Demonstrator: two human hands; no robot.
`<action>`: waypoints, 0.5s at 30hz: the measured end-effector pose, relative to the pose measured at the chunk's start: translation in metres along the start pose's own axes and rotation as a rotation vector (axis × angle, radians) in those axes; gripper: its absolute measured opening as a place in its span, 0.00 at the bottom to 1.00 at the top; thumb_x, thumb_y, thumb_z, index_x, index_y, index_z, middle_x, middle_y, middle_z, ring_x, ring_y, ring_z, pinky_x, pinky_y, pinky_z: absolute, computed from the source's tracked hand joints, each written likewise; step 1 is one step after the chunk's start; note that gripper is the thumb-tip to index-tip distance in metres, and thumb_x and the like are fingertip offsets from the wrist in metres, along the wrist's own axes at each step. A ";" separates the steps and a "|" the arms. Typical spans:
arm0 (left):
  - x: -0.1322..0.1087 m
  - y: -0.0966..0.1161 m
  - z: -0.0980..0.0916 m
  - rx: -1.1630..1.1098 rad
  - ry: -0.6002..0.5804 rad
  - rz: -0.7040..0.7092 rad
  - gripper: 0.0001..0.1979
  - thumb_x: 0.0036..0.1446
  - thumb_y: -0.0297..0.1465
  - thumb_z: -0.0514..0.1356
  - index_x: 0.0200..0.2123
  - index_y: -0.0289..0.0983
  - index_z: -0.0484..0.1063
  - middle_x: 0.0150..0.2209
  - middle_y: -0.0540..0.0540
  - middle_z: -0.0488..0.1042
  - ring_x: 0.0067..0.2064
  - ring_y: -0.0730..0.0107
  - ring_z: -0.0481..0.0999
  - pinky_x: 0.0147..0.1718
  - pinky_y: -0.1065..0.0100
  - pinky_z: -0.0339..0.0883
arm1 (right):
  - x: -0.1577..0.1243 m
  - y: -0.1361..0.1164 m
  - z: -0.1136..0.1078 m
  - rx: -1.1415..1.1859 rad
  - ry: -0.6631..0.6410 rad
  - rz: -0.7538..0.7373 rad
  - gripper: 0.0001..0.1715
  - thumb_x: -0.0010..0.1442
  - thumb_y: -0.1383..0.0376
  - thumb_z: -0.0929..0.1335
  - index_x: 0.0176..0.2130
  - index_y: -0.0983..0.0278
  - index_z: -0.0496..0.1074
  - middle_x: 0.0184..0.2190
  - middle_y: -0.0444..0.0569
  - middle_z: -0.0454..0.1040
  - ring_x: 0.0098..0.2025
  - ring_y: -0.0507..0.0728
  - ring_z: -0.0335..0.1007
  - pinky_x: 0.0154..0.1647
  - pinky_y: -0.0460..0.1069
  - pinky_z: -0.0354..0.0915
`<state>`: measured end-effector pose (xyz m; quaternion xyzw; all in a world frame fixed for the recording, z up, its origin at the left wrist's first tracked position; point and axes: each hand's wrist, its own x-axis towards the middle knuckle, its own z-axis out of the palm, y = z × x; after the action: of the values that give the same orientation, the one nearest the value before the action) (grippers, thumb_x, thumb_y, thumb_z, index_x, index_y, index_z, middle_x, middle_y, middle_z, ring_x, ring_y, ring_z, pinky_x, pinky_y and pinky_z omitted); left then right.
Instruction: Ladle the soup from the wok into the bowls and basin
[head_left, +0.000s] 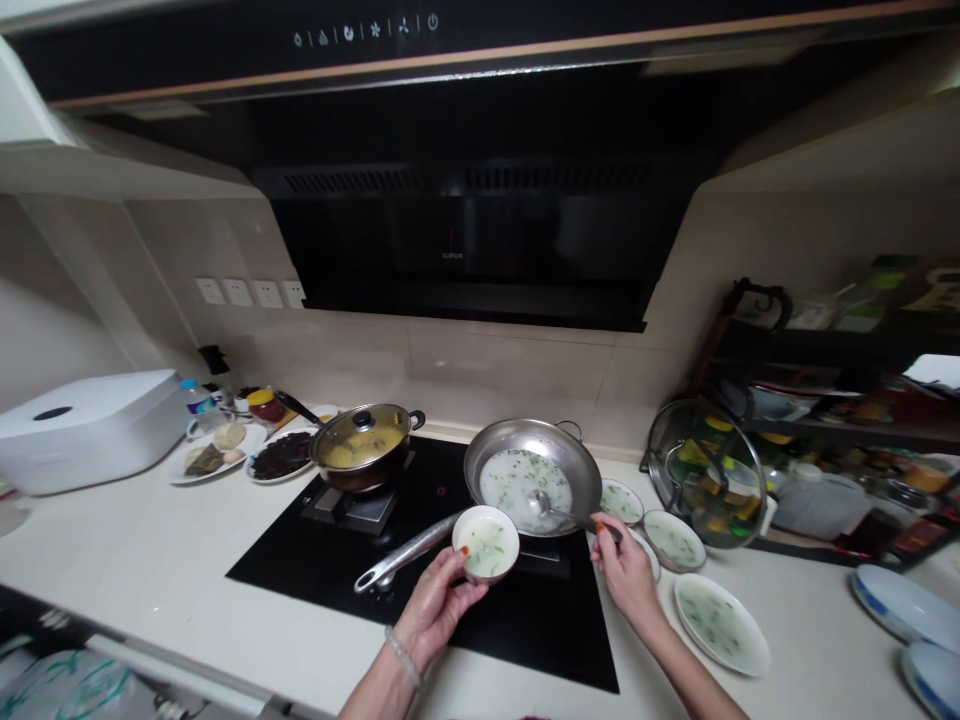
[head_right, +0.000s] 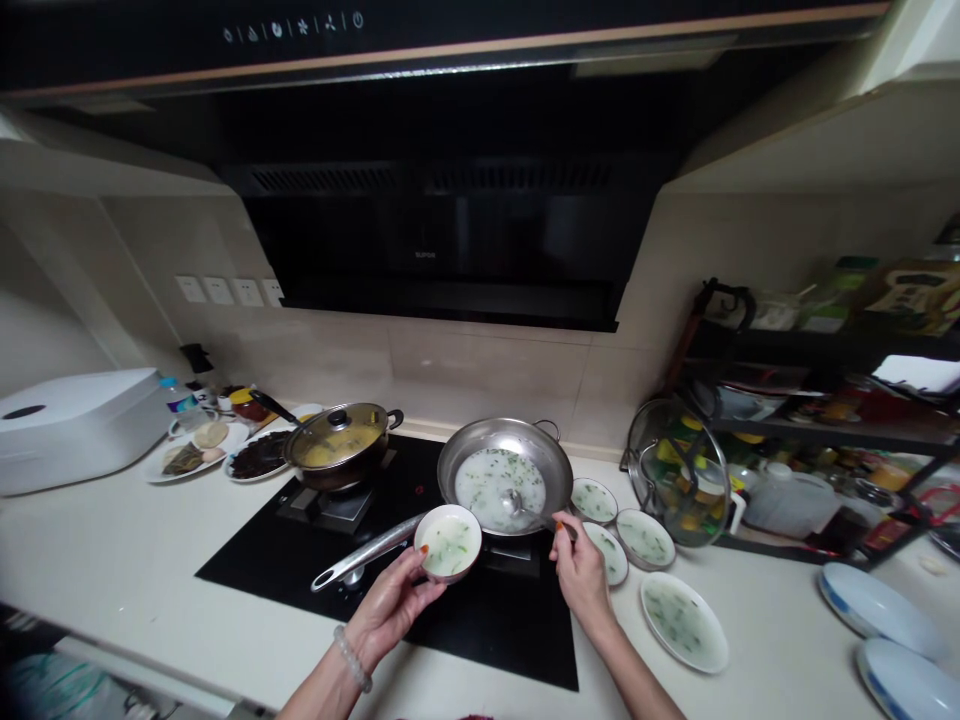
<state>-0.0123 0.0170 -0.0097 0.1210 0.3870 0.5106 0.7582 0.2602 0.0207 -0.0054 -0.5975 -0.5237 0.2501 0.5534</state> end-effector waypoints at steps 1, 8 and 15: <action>0.000 0.000 0.000 -0.001 0.003 -0.002 0.08 0.54 0.24 0.60 0.36 0.33 0.63 0.29 0.42 0.75 0.27 0.64 0.78 0.27 0.66 0.75 | 0.000 0.000 0.002 0.022 0.001 0.006 0.23 0.56 0.49 0.62 0.41 0.64 0.68 0.18 0.41 0.66 0.19 0.54 0.64 0.19 0.47 0.61; -0.001 0.001 -0.001 0.003 0.003 0.004 0.07 0.54 0.24 0.60 0.36 0.33 0.64 0.29 0.42 0.75 0.27 0.65 0.78 0.28 0.66 0.75 | 0.006 -0.008 0.006 0.245 0.142 0.111 0.24 0.53 0.47 0.65 0.38 0.64 0.66 0.16 0.40 0.66 0.16 0.51 0.61 0.16 0.46 0.59; -0.001 0.002 0.000 -0.006 0.006 0.002 0.08 0.53 0.23 0.60 0.37 0.32 0.64 0.29 0.43 0.75 0.28 0.65 0.78 0.27 0.66 0.75 | 0.004 -0.014 0.003 0.347 0.155 0.165 0.25 0.49 0.47 0.68 0.37 0.63 0.66 0.17 0.39 0.66 0.16 0.51 0.62 0.15 0.45 0.59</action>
<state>-0.0138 0.0170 -0.0086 0.1177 0.3878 0.5129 0.7568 0.2537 0.0237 0.0082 -0.5516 -0.3778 0.3344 0.6642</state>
